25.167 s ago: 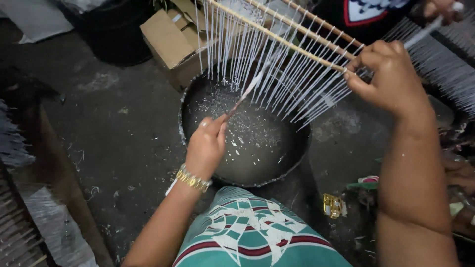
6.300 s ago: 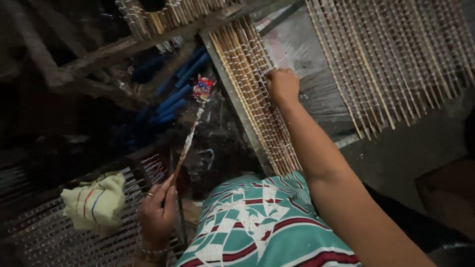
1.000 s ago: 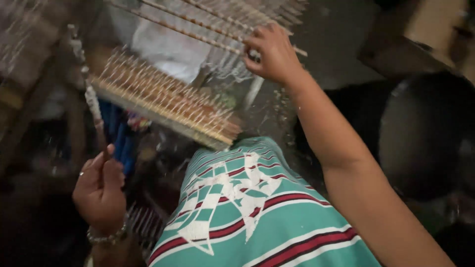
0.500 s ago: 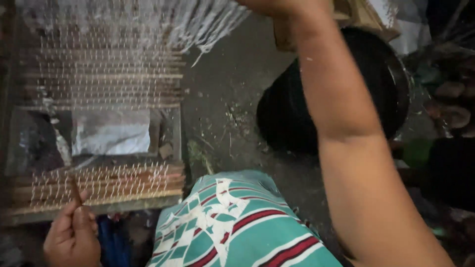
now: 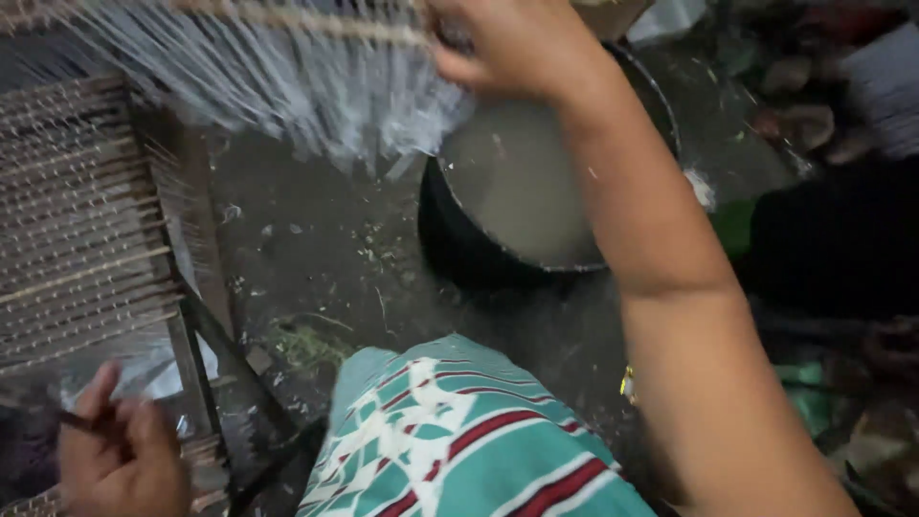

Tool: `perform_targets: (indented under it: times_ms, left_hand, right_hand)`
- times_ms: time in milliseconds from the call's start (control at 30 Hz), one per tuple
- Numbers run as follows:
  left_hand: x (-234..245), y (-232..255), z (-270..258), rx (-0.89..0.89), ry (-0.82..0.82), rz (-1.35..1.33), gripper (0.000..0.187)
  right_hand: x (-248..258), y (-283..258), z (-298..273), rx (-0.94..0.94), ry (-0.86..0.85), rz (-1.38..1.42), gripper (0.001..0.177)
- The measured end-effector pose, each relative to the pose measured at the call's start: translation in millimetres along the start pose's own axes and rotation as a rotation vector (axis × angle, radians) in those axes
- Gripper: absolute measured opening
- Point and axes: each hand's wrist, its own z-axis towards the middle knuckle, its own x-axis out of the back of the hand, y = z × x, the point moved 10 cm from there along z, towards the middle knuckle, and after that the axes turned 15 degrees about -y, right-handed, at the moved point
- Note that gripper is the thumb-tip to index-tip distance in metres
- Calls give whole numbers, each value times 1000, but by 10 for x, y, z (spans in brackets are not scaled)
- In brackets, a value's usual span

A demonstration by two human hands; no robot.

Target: Dipping multiple candle wicks attached to wooden frames into a vat of melted wax to build up layers.

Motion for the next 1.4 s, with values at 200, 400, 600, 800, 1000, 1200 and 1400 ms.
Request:
perform_targets:
  times_ms: [200, 400, 600, 800, 1000, 1200, 1400]
  left_hand:
    - [-818, 962, 498, -38, -348, -78, 32]
    - [-1575, 1898, 1056, -564, -528, 131, 29]
    - [-1948, 2173, 2024, -831, -420, 444, 19]
    - [-2407, 2236, 2464, -811, -556, 607, 12]
    - [-2651, 2320, 2614, -982, -665, 559, 10]
    - [-2926, 2267, 2760, -888, -1040, 711, 25]
    - [-2922, 2555, 2859, -970, -882, 491, 18]
  right_hand:
    - [-64, 85, -776, 5, -14, -90, 15]
    - [-244, 111, -1201, -133, -126, -26, 21]
    - [-338, -70, -1507, -151, -143, -17, 21]
    - [-319, -308, -1564, -175, -85, 43, 14]
    - [-335, -478, -1567, -329, -109, 65, 17]
    - [-360, -675, -1514, -419, -122, 146, 14]
    - [-532, -739, -1683, -457, -156, 138, 17]
